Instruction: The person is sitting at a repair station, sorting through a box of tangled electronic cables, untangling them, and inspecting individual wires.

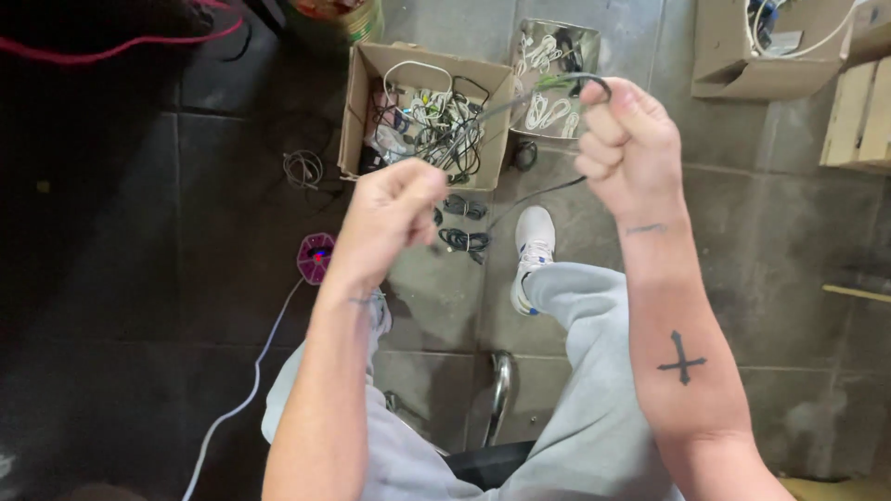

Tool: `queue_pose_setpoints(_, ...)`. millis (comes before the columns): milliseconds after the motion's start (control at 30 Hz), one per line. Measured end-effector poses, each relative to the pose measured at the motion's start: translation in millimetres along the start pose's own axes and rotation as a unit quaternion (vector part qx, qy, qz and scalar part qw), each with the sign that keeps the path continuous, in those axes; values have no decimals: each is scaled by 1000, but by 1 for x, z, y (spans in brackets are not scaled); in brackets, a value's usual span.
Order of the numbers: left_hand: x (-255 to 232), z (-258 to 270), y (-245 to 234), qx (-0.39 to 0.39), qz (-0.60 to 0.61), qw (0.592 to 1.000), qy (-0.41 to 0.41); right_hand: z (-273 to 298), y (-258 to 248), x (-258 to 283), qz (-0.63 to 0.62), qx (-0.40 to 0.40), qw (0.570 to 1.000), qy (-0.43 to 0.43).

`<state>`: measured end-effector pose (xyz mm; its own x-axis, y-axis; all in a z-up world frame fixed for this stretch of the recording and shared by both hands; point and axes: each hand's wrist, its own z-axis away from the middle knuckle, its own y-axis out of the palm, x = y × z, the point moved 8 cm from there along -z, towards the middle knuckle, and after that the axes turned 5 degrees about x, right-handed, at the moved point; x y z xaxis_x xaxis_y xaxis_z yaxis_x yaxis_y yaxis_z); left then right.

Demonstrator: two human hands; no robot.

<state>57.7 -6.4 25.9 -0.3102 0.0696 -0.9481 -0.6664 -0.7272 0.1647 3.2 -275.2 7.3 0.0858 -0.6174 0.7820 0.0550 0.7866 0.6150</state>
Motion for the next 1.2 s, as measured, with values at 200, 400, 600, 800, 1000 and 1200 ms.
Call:
queue_pose_setpoints(200,0,-21,14,82,273,956,63,-12,13,1,117,-83,990,5)
queue_pose_setpoints(400,28,-38,20,75,281,955,66,-20,13,-10,513,-61,856,-30)
queue_pose_setpoints(600,32,-47,14,37,264,959,98,-31,29,-19,543,-31,839,-34)
queue_pose_setpoints(800,32,-43,9,32,274,955,106,-31,17,-34,257,-60,965,10)
queue_pose_setpoints(1000,17,-30,10,103,271,949,126,-37,18,-45,150,-60,987,-22)
queue_pose_setpoints(1200,-1,-17,10,221,339,908,107,-43,14,-38,130,-52,990,-16)
